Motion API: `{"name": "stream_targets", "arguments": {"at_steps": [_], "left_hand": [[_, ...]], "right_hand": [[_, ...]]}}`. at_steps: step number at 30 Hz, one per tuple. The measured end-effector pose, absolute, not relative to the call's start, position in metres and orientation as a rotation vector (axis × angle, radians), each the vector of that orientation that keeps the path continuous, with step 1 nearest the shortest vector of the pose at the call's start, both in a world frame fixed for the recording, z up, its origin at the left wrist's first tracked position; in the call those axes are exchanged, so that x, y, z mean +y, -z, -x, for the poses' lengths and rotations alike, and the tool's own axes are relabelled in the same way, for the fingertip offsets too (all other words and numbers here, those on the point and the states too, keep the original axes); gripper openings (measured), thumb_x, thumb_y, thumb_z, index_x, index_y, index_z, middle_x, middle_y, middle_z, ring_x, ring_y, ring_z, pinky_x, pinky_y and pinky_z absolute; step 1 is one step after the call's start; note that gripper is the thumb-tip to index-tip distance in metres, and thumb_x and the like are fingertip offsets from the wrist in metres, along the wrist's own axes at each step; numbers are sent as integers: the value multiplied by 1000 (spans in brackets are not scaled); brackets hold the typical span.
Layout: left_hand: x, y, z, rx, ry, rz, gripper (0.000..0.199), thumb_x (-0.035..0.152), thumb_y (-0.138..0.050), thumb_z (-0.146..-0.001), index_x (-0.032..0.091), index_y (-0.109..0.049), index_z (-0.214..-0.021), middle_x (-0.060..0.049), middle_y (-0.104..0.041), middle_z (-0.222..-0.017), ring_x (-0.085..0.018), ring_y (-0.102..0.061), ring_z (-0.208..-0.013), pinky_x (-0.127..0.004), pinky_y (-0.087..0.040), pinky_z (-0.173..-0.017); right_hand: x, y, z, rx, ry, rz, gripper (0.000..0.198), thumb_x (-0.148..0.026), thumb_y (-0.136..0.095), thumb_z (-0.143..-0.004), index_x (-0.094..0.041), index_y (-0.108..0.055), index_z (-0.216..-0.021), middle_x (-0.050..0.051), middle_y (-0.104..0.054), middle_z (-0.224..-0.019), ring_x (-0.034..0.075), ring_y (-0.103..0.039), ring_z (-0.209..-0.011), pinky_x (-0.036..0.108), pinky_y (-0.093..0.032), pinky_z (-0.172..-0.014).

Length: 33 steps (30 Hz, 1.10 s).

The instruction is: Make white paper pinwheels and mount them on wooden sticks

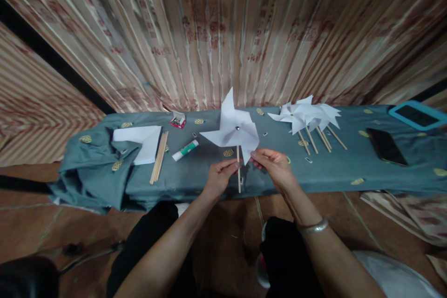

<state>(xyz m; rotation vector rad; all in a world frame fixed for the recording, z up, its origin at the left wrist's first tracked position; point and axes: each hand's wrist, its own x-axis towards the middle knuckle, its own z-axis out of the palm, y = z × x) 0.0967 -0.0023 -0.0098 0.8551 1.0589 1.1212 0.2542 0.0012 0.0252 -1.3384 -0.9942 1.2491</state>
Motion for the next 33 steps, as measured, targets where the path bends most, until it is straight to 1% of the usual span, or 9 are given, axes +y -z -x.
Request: {"name": "stream_targets", "arguments": {"at_steps": [3, 6, 8, 13, 18, 21, 24, 30, 33], "left_hand": [[-2, 11, -97, 1045, -1106, -855, 35, 41, -83, -55, 17, -80, -81, -4, -75, -74, -15, -60, -66, -28, -49, -72], [-2, 9, -97, 1010, -1089, -880, 36, 42, -81, -58, 17, -80, -83, -5, -75, -77, -16, -62, -70, -28, -48, -75], [-3, 6, -97, 1004, -1088, -904, 35, 43, -80, -59, 17, -80, -82, -4, -75, -76, -17, -62, -72, -29, -48, -75], [-4, 0, -96, 1040, -1102, -895, 38, 49, -82, -55, 17, -79, -75, -3, -73, -71, -17, -61, -70, -28, -48, -73], [0, 0, -93, 1042, -1136, -789, 45, 51, -85, -50, 17, -79, -78, -5, -75, -77, -19, -65, -75, -31, -50, -77], [1, 0, -92, 1017, -1141, -765, 44, 49, -86, -50, 17, -79, -80, -6, -75, -80, -18, -65, -75, -31, -50, -78], [0, -2, -92, 994, -1141, -762, 41, 43, -86, -52, 17, -79, -83, -5, -76, -80, -16, -65, -73, -30, -50, -78], [-5, 3, -93, 1027, -1128, -763, 35, 38, -88, -49, 18, -79, -77, -6, -76, -80, -17, -65, -72, -30, -51, -78], [-6, 6, -93, 1041, -1126, -763, 33, 37, -87, -51, 18, -79, -78, -5, -77, -80, -16, -65, -72, -29, -51, -77]], "right_hand": [[0, -26, -250, -988, -1275, 1337, 41, -57, -83, -50, -20, -70, -62, 3, -69, -60, 10, -51, -50, 24, -39, -49], [-1, -27, -246, -1010, -1280, 1333, 42, -58, -82, -50, -19, -69, -60, 2, -69, -59, 9, -50, -49, 24, -38, -48], [-2, -26, -245, -1064, -1273, 1335, 41, -59, -80, -53, -20, -69, -60, 2, -68, -58, 10, -50, -49, 24, -39, -48], [-4, -19, -250, -1308, -1169, 1368, 38, -57, -74, -65, -20, -69, -60, 1, -66, -57, 11, -53, -52, 24, -40, -49], [-10, -10, -251, -1673, -1327, 1414, 27, -46, -76, -68, -20, -75, -68, 1, -69, -60, 13, -57, -54, 23, -41, -51], [-12, -9, -248, -1766, -1333, 1409, 21, -41, -72, -72, -20, -75, -67, 1, -69, -60, 13, -57, -55, 22, -40, -51], [-12, -9, -247, -1797, -1303, 1407, 21, -39, -69, -74, -20, -74, -67, 0, -68, -60, 13, -57, -56, 23, -39, -52], [-12, -9, -244, -1785, -1242, 1413, 21, -39, -67, -76, -21, -74, -69, 0, -67, -61, 14, -58, -59, 24, -41, -56], [-12, -12, -245, -1759, -1268, 1422, 19, -39, -69, -74, -21, -75, -70, -1, -69, -63, 14, -60, -59, 25, -42, -57]]}}
